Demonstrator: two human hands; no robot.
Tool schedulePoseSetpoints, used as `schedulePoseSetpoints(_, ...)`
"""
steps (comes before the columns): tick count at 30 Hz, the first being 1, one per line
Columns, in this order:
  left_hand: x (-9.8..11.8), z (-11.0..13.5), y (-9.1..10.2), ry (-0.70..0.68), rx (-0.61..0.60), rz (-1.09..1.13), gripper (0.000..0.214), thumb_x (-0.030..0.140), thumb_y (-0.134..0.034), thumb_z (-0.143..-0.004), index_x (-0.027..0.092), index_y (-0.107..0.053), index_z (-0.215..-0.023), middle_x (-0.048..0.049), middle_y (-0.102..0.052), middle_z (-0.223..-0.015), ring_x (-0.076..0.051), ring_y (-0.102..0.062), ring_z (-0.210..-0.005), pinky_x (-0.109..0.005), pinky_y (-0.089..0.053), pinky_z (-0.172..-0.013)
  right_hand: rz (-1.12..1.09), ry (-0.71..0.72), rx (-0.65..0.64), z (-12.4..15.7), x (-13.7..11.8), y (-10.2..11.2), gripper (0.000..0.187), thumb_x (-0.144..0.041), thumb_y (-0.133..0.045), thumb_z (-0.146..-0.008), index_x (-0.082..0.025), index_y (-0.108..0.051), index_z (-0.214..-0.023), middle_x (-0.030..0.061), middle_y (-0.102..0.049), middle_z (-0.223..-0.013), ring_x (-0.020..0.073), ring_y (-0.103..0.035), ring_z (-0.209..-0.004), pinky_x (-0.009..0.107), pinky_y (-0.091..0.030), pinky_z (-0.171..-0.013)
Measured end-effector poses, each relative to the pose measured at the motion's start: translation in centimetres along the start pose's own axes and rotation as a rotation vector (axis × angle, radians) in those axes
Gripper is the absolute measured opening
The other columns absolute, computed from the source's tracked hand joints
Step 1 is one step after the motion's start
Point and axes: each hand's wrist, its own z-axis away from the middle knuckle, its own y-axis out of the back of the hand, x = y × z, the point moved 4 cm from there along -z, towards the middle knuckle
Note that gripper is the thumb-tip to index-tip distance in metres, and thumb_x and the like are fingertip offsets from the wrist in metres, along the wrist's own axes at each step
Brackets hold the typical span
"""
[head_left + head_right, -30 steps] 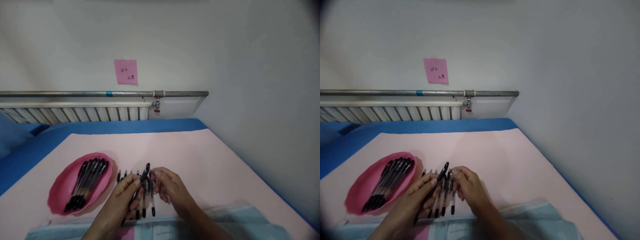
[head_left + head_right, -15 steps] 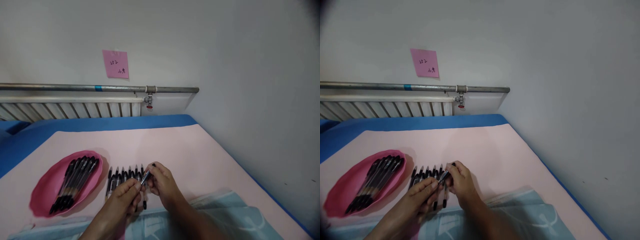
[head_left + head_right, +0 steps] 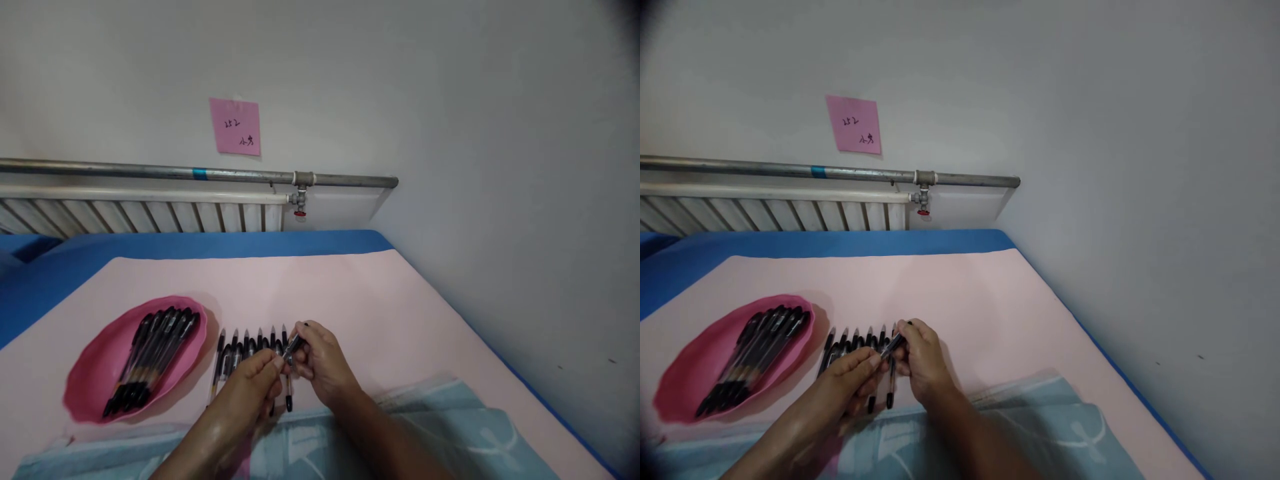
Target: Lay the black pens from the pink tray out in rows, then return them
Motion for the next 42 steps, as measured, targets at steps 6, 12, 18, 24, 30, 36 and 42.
schedulePoseSetpoints(6,-0.1,-0.1,-0.1,0.000,0.002,-0.054,0.041,0.059,-0.058,-0.065,0.020,-0.050,-0.072,0.0117,-0.032,-0.042,-0.002,-0.020,-0.030,-0.015,-0.013,-0.031,-0.002,-0.016,0.009,0.0,0.2,0.2,0.027,-0.039,-0.063,-0.066,-0.018,-0.046,-0.061,-0.0085,-0.040,-0.040,0.0033,-0.032,-0.034,0.014,-0.017,-0.031)
schedulePoseSetpoints(12,-0.1,-0.2,-0.3,-0.031,0.005,-0.047,0.038,0.057,-0.056,-0.070,0.019,-0.050,-0.073,0.0111,-0.036,-0.045,-0.002,-0.023,-0.030,-0.015,-0.014,-0.031,-0.017,-0.027,0.010,-0.1,0.1,0.3,0.028,-0.040,-0.064,-0.065,-0.017,-0.049,-0.065,-0.0084,-0.039,-0.042,0.0037,-0.034,-0.036,0.014,-0.018,-0.031)
schedulePoseSetpoints(18,-0.3,0.4,-0.8,-0.074,0.025,0.052,0.038,0.056,-0.054,-0.073,0.020,-0.045,-0.068,0.0109,-0.035,-0.046,-0.001,-0.019,-0.031,-0.014,-0.012,-0.032,0.040,-0.042,-0.018,0.2,0.5,-0.3,0.030,-0.046,-0.061,-0.069,-0.017,-0.053,-0.072,-0.0062,-0.044,-0.050,0.0036,-0.034,-0.039,0.014,-0.017,-0.032)
schedulePoseSetpoints(24,-0.2,0.8,-1.1,-0.054,0.068,0.036,0.036,0.056,-0.053,-0.074,0.020,-0.048,-0.073,0.0110,-0.035,-0.045,-0.001,-0.022,-0.031,-0.014,-0.011,-0.031,0.008,-0.032,0.003,0.2,0.8,-0.5,0.029,-0.045,-0.058,-0.071,-0.018,-0.050,-0.069,-0.0077,-0.041,-0.047,0.0029,-0.030,-0.036,0.014,-0.016,-0.032)
schedulePoseSetpoints(30,0.0,-0.1,-1.2,-0.041,0.032,-0.014,0.041,0.060,-0.056,-0.069,0.019,-0.050,-0.076,0.0122,-0.033,-0.042,-0.002,-0.023,-0.028,-0.014,-0.014,-0.028,-0.037,-0.063,0.077,0.4,1.5,-0.4,0.029,-0.043,-0.060,-0.069,-0.018,-0.047,-0.066,-0.0090,-0.038,-0.044,0.0028,-0.033,-0.033,0.013,-0.013,-0.032)
schedulePoseSetpoints(36,-0.5,1.2,-1.5,0.024,-0.003,0.010,0.042,0.060,-0.058,-0.067,0.019,-0.053,-0.079,0.0123,-0.033,-0.042,-0.002,-0.022,-0.027,-0.014,-0.013,-0.027,-0.152,-0.045,0.199,-0.9,-0.4,2.0,0.024,-0.035,-0.062,-0.066,-0.018,-0.045,-0.063,-0.0073,-0.042,-0.045,0.0034,-0.032,-0.033,0.015,-0.011,-0.032)
schedulePoseSetpoints(42,-0.4,1.6,-1.3,0.027,0.026,0.154,0.045,0.056,-0.061,-0.067,0.020,-0.055,-0.093,0.0114,-0.035,-0.048,-0.001,-0.022,-0.031,-0.013,-0.012,-0.030,-0.159,0.107,0.206,-1.7,-3.5,4.4,0.022,-0.035,-0.056,-0.069,-0.020,-0.042,-0.065,-0.0061,-0.047,-0.053,0.0036,-0.033,-0.038,0.016,-0.019,-0.034)
